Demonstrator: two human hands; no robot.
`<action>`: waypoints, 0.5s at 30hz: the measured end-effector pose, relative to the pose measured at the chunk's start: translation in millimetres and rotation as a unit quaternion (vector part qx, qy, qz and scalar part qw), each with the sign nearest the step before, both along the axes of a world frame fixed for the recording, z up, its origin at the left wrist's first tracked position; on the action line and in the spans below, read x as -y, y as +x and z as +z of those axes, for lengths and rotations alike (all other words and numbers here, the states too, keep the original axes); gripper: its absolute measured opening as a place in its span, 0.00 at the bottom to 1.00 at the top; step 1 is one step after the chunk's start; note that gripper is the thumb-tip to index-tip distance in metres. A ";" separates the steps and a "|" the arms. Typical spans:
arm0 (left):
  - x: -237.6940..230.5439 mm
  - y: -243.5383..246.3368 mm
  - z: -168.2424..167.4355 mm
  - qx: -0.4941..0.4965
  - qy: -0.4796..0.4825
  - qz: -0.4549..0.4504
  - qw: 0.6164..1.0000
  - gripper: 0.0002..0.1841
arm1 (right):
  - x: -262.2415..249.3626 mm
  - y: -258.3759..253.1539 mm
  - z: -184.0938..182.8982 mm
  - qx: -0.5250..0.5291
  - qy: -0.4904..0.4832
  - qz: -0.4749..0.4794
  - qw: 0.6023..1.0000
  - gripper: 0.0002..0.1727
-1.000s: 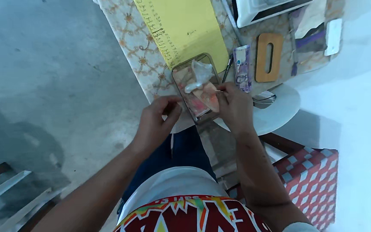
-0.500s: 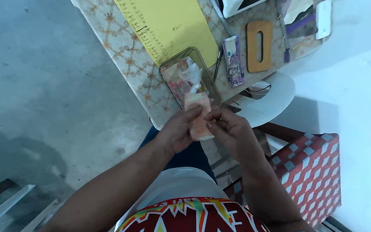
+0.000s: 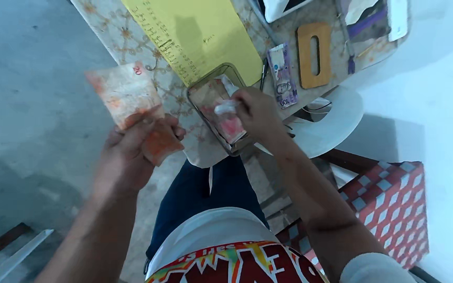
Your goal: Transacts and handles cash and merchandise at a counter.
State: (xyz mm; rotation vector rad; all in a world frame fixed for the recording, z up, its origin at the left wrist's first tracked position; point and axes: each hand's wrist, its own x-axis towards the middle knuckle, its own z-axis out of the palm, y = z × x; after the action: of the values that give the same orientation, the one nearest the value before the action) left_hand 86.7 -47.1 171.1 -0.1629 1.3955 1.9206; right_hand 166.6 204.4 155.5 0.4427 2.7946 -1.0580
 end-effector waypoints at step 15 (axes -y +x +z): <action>-94.1 -24.5 22.4 -0.050 -0.027 -0.024 0.998 0.14 | -94.4 21.1 57.0 -0.251 -0.713 -0.353 0.551 0.13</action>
State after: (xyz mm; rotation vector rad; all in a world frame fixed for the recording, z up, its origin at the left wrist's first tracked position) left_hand 62.2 47.0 193.6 -0.0594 1.5046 1.8739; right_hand 187.8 298.8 212.5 1.0108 0.8190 -3.3363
